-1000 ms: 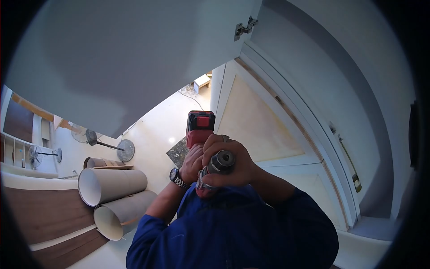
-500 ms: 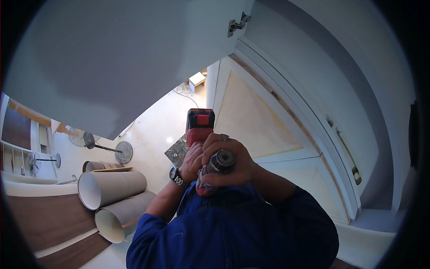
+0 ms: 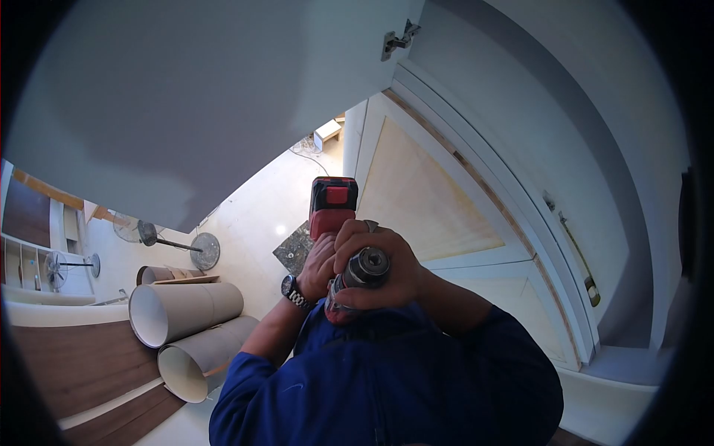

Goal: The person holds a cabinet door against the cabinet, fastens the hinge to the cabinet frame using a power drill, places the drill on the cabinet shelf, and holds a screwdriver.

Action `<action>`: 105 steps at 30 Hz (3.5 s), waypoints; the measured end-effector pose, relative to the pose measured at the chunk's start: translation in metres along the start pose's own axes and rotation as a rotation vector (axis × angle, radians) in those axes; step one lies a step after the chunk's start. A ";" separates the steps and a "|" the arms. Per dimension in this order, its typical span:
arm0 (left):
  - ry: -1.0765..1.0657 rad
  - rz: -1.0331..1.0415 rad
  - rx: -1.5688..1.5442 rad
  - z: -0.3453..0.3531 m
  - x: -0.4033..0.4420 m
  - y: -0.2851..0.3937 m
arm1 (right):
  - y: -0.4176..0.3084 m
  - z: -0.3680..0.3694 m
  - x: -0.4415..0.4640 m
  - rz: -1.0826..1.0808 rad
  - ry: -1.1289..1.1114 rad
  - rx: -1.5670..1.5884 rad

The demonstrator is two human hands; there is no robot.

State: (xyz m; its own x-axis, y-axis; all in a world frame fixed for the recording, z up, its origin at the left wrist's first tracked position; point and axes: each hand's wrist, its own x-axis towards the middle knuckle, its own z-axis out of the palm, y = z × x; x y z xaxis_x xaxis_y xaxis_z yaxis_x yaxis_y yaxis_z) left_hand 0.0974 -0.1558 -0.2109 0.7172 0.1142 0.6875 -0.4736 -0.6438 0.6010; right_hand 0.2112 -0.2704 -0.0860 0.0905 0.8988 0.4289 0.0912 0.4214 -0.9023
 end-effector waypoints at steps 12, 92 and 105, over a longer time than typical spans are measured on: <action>0.096 0.102 0.077 -0.002 0.009 0.000 | -0.009 -0.050 0.016 0.093 0.417 0.799; 0.031 -0.007 0.018 0.010 0.013 -0.002 | -0.025 -0.012 0.005 -0.092 0.424 0.298; 0.050 -0.233 -0.183 0.013 0.013 0.000 | -0.018 -0.013 0.006 -0.165 0.418 0.333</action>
State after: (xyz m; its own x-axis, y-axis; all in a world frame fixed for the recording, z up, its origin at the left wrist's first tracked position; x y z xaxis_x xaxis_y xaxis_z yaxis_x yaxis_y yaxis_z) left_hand 0.1136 -0.1638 -0.2076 0.7935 0.2831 0.5388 -0.3866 -0.4492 0.8054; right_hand 0.2231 -0.2738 -0.0667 0.4934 0.7218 0.4853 -0.1743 0.6287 -0.7579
